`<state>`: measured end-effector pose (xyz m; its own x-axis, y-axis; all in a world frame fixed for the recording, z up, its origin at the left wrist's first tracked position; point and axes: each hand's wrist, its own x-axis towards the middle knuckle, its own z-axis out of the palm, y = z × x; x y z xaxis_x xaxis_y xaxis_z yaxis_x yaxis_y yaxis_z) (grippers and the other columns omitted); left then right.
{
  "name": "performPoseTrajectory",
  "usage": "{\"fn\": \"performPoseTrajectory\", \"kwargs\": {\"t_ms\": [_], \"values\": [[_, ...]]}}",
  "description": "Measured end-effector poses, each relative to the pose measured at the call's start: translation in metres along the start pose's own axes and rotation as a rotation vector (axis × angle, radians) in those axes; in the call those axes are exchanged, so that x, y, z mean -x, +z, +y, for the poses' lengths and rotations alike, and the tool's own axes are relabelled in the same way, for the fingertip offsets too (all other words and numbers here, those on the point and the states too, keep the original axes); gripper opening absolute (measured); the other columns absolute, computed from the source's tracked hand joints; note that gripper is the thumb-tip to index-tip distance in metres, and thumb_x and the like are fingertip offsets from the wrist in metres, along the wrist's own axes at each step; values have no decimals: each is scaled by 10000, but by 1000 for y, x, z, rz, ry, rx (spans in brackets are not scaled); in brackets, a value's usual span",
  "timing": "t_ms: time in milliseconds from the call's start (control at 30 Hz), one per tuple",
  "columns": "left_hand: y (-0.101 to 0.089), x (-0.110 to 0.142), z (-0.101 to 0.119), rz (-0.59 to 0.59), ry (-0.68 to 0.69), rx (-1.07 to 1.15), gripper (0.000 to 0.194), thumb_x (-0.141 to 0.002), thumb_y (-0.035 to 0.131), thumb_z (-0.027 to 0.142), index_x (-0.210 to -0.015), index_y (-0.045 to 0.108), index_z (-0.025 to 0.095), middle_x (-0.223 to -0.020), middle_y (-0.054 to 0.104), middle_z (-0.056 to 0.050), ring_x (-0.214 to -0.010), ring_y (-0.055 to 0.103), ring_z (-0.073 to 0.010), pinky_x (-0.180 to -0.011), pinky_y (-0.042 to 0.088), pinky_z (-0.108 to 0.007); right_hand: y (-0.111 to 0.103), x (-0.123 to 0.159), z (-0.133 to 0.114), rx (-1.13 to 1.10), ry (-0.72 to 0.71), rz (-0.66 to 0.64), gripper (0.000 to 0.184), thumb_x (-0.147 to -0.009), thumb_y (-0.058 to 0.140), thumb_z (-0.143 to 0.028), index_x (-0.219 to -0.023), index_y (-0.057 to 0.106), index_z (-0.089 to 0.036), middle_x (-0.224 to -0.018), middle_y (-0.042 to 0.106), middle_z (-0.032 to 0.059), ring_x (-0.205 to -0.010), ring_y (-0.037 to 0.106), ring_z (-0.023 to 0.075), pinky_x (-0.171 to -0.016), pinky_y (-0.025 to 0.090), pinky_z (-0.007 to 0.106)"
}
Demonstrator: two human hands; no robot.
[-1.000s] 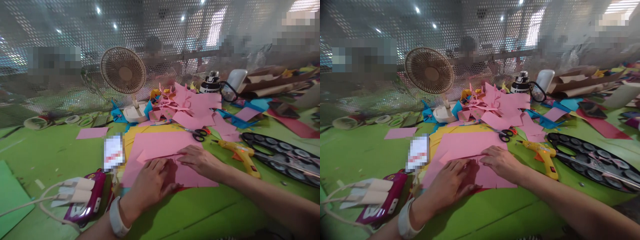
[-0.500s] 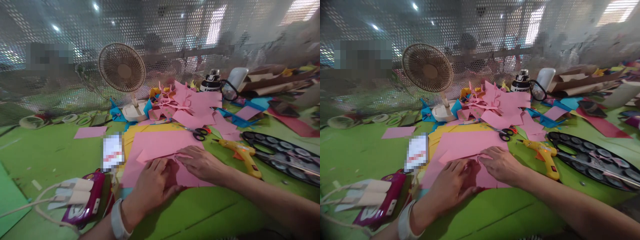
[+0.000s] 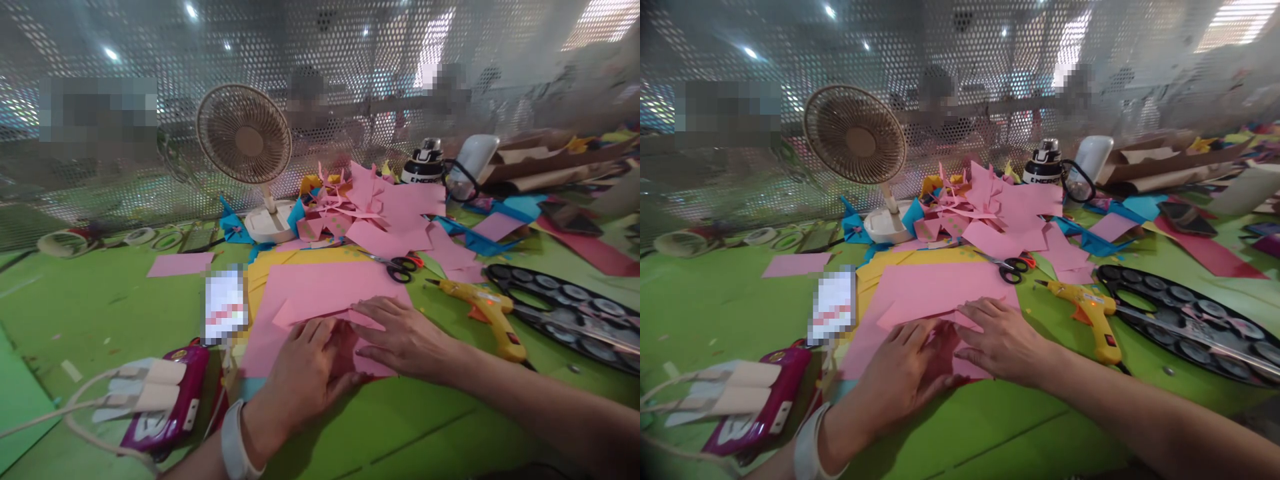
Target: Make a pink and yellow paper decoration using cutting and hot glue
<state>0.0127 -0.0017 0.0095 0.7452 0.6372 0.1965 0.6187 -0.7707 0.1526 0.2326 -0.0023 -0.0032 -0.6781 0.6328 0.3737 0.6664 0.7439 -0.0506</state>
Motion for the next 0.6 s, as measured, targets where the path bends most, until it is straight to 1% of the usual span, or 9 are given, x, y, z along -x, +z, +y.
{"fn": "performPoseTrajectory", "kwargs": {"t_ms": [100,300,433,533,600], "values": [[0,0,1,5,9,-6,565,-861,421,571,-1233,461,147,-1197,536,-132,-1047,497,-288,-868,425,-468,2,0,1,1,-12,27,309,-898,490,-365,-1066,649,-161,-1202,601,169,-1126,534,286,-935,448,479],[2,0,2,10,-11,-9,590,-851,417,597,-1192,490,121,-1189,541,-146,-1044,497,-289,-883,413,-469,4,1,2,-14,-4,34,303,-901,488,-357,-1083,643,-170,-1211,599,158,-1123,540,282,-918,466,472],[2,1,4,11,-29,-8,618,-845,411,615,-1181,500,104,-1172,550,-152,-1037,506,-289,-884,414,-461,4,0,1,-17,-10,25,332,-908,479,-339,-1136,615,-140,-1190,613,158,-1129,539,274,-929,468,453],[1,0,4,9,-35,-1,624,-841,401,627,-1170,514,108,-1161,557,-146,-1025,515,-287,-876,419,-463,3,-1,3,-40,-16,61,335,-907,482,-294,-1180,586,-129,-1155,635,145,-1096,564,254,-920,481,434],[0,0,4,7,-32,-1,618,-846,396,623,-1166,519,110,-1160,560,-142,-1019,519,-286,-871,422,-467,3,-1,4,-39,5,98,313,-905,477,-257,-1167,596,-133,-1131,646,143,-1063,583,247,-906,490,430]]}}
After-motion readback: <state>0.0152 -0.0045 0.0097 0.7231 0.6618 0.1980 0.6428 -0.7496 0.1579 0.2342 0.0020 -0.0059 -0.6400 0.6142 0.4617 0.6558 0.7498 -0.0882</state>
